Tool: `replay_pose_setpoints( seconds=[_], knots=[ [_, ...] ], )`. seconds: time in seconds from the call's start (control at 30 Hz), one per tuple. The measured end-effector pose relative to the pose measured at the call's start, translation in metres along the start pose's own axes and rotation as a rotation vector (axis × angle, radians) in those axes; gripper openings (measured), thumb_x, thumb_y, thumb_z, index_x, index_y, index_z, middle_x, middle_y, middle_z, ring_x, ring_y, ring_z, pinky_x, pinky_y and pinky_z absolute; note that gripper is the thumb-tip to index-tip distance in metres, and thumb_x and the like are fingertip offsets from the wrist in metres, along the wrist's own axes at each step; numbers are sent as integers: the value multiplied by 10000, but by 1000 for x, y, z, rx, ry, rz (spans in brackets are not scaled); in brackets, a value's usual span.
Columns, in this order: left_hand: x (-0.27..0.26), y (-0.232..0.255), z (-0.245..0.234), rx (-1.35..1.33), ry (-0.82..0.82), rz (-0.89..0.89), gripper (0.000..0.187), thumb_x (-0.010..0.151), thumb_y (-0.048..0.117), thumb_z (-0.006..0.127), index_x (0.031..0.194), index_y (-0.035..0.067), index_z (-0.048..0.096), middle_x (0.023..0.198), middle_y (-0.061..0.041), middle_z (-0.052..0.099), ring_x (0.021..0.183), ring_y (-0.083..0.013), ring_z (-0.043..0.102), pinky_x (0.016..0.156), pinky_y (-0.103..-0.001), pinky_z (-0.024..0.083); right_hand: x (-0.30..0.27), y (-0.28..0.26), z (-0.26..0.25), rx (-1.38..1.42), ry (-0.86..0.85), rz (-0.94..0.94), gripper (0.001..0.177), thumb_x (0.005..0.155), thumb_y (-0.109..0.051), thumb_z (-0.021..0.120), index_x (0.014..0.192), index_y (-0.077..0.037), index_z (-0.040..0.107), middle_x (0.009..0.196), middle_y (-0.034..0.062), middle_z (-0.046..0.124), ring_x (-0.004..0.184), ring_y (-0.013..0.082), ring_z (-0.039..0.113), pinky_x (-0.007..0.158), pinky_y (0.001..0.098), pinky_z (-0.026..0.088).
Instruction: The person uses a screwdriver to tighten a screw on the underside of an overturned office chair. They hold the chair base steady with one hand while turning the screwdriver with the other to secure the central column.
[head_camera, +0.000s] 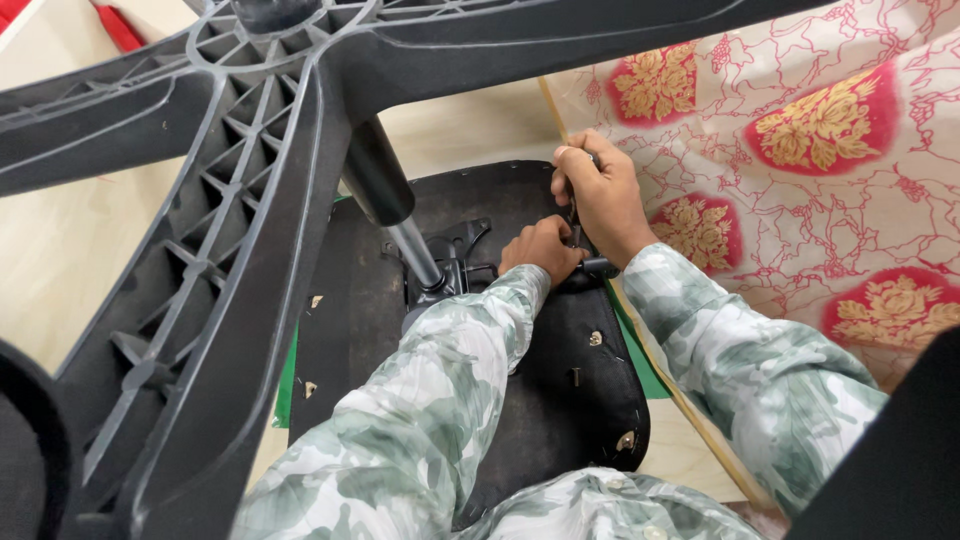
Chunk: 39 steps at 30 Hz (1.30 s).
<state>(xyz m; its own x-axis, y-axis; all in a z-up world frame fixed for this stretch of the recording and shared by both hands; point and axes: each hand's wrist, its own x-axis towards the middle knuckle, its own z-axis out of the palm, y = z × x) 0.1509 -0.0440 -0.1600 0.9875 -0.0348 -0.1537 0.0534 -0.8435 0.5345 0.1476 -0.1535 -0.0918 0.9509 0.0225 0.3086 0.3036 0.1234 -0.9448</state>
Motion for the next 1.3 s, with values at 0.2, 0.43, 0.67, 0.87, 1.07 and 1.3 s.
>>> replay_pose_setpoints(
  seconds=[0.2, 0.43, 0.67, 0.87, 1.07, 1.3],
  knots=[
    [10, -1, 1, 134, -32, 52, 353, 798, 427, 849, 1058, 208, 755, 1203, -96, 733, 1142, -326, 682, 975, -442, 543, 5, 6, -10, -79, 86, -41, 394, 1097, -366, 525, 836, -74, 554, 715, 14, 584, 630, 96, 547, 592, 261, 448],
    [4, -4, -4, -20, -68, -42, 213, 789, 368, 845, 937, 222, 800, 1145, -93, 751, 1092, -316, 708, 957, -422, 560, 4, 15, -10, 84, 180, 56, 365, 1069, -447, 456, 950, -114, 546, 770, 14, 561, 695, 115, 559, 656, 286, 480],
    [6, -9, -3, 6, -50, 12, 216, 785, 279, 801, 999, 247, 802, 1151, -96, 750, 1096, -321, 705, 971, -410, 558, 4, 10, -14, -23, 97, 44, 328, 1046, -357, 513, 954, -67, 636, 814, 22, 621, 737, 104, 565, 686, 272, 473],
    [6, -15, -4, -9, -60, 67, 217, 787, 234, 752, 995, 245, 810, 1150, -98, 755, 1101, -319, 706, 986, -412, 547, 3, 4, -7, 80, 61, 63, 198, 981, -176, 642, 859, -49, 551, 888, 54, 711, 788, 118, 680, 732, 279, 560],
    [9, -18, -6, 5, -58, 96, 241, 792, 262, 763, 1027, 213, 778, 1145, -116, 747, 1114, -323, 695, 976, -422, 545, 10, 2, 3, 49, -42, 12, 147, 989, -169, 550, 885, -65, 557, 784, 40, 648, 677, 124, 623, 641, 277, 506],
    [11, -18, -2, -17, -61, -26, 233, 797, 319, 802, 1009, 224, 803, 1157, -79, 760, 1105, -293, 717, 977, -408, 564, 8, 9, 11, -174, 94, -42, 404, 1128, -359, 484, 857, -63, 535, 693, 12, 570, 626, 97, 524, 591, 265, 440]
  ],
)
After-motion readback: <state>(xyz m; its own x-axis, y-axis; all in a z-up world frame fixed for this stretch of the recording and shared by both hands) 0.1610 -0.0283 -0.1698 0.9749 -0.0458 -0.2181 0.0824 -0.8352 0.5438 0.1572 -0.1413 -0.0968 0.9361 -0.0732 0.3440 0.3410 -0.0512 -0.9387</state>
